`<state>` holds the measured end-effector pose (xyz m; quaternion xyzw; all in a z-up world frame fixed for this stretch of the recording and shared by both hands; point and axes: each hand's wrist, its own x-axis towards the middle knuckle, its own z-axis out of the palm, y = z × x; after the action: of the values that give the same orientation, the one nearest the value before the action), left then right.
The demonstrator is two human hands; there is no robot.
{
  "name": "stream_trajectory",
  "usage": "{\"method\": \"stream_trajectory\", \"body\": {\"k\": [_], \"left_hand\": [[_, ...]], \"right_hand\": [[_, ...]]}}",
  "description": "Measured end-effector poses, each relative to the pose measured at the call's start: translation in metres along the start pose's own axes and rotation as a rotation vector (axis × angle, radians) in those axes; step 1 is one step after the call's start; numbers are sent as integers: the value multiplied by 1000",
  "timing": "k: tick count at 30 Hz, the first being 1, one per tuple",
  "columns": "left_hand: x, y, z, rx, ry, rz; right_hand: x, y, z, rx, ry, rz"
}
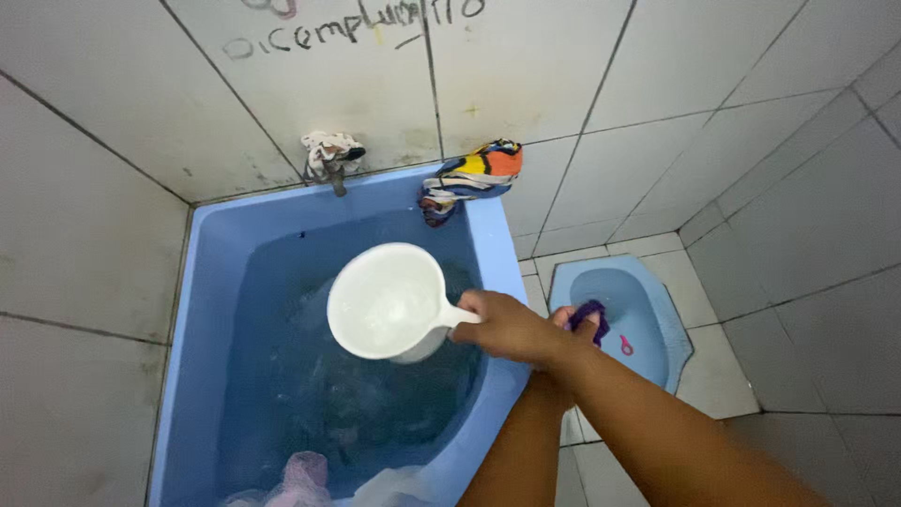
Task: The person organizes bathroom items in a tiled room. They move a toothbrush and toothpaste from a white bowl into a blue wall-mounted basket, then rinse the bowl in a blue tub. They wash a purple bar of soap and a purple cloth, placing them in a wall niche. Finally, they rinse a yellow toothbrush and place it in the basket.
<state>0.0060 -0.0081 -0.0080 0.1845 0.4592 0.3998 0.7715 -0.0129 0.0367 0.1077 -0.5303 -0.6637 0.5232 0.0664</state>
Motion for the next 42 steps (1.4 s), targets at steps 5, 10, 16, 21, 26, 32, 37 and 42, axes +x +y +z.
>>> {"method": "stream_trajectory", "body": {"k": [5,10,16,21,26,32,37,42], "left_hand": [[-16,-6,41,-114,-125,-9],[-35,0,82,-151,-145,7],[-46,-32,141,-139,-210,-150],[-73,-76,213,-143,-152,-322],[-102,-131,278,49,-210,-394],[-110,-213,326,203,-464,-205],[-130,-247,384,293,-345,-334],[-126,-285,412,313,-466,-258]], "right_hand": [[-64,-20,-42,-10,241,-148],[-124,5,-76,62,548,-55],[-204,72,-97,216,830,114],[-272,142,-105,314,1013,154],[-355,184,-106,544,1124,75],[-448,225,-115,826,1137,200],[-501,277,-127,1153,1194,153],[-547,316,-132,1576,1196,-49]]}}
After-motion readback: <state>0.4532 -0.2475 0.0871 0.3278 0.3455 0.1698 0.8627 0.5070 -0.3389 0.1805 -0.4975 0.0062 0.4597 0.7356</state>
